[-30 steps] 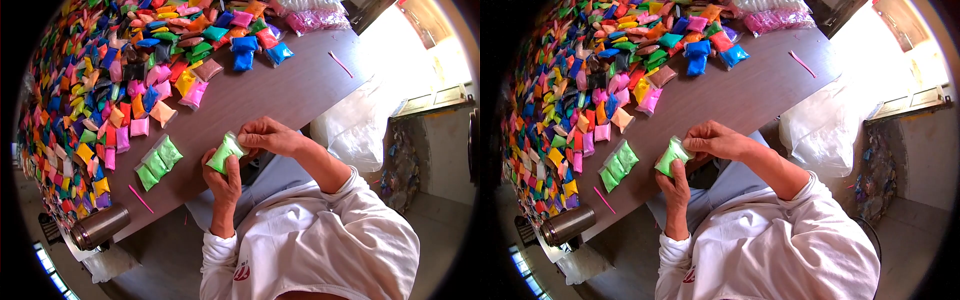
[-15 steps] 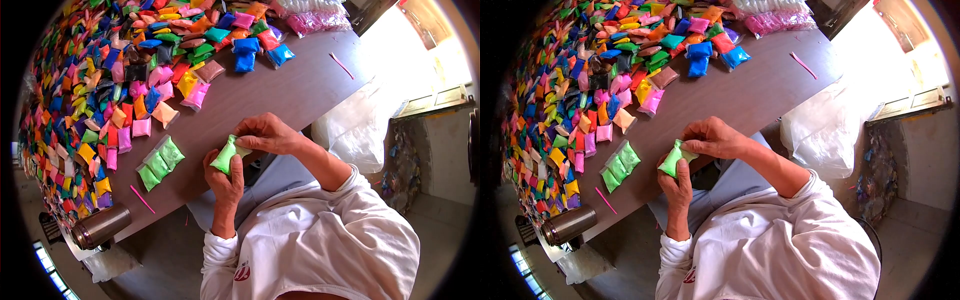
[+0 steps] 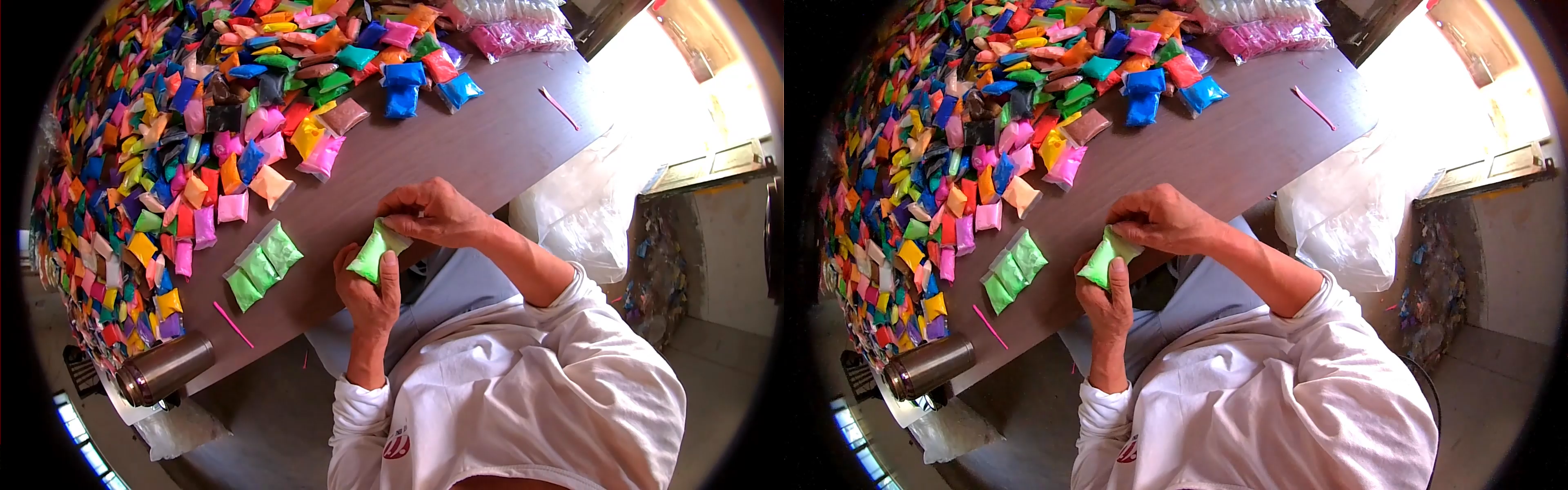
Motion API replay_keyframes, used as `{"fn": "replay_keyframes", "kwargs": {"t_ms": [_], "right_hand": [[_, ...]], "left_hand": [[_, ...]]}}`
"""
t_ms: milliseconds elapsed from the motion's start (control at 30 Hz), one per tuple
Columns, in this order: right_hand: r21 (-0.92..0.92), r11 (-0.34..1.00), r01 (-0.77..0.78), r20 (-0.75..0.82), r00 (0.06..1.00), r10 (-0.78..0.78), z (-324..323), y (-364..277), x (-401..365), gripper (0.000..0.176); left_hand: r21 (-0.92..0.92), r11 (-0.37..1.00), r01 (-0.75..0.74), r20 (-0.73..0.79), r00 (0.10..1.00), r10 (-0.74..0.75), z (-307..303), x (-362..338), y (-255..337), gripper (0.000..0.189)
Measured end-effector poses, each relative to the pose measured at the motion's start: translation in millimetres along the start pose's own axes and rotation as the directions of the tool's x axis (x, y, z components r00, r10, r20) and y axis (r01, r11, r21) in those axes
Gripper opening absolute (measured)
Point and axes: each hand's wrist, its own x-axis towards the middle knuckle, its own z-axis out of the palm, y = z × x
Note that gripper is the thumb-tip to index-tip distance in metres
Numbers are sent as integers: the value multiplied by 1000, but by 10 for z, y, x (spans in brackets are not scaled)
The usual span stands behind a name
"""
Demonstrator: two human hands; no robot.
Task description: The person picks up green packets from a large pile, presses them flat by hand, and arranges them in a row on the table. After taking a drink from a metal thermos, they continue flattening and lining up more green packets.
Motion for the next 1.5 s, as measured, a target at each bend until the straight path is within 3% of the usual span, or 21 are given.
{"fn": "replay_keyframes", "kwargs": {"t_ms": [233,300,633,700,733,800,867,933,1067,1100,1200,1233,1367,1500], "right_hand": [[-129,986,103,-29,994,-107,58,-15,81,15],[-248,953,175,-42,981,-191,86,37,108,13],[-369,918,144,50,990,-135,-48,32,105,14],[-553,824,127,-52,981,-187,-152,80,68,13],[-554,823,127,-51,981,-186,-229,82,35,13],[-446,887,-117,-400,913,-81,-434,86,-49,12],[-320,939,-127,-655,745,-123,-613,159,-156,8],[-89,961,-262,-783,615,95,-828,178,-336,9],[-175,938,-300,-784,619,52,-826,205,-476,15],[-227,950,-213,-748,663,-31,-700,211,-460,16],[-216,962,-165,-381,922,72,-397,21,-400,15],[-222,973,-56,-295,955,-13,-289,-26,-347,14],[-138,990,27,-212,976,-56,-105,-87,-172,14],[-220,975,42,-134,988,-73,-36,-107,-87,16]], "left_hand": [[53,998,-28,7,1000,28,8,-7,-22,30],[76,996,-50,13,999,49,16,-14,-56,29],[203,967,-152,83,987,138,20,8,-65,30],[165,979,-121,45,992,115,32,-9,-80,30],[127,988,-91,8,996,90,35,-18,-84,31],[122,988,-95,34,995,92,6,-16,-82,31],[122,988,-93,63,994,86,-15,-32,-76,32],[130,986,-101,54,994,94,-4,-14,-63,31],[124,987,-104,55,994,97,5,-10,-60,30],[134,985,-113,58,993,106,7,-12,-76,30],[145,983,-112,55,993,105,14,-29,-79,30],[146,984,-102,47,994,97,16,-25,-76,30],[127,986,-107,21,994,105,9,2,-15,30],[121,987,-109,21,994,107,6,3,-31,29]]}}
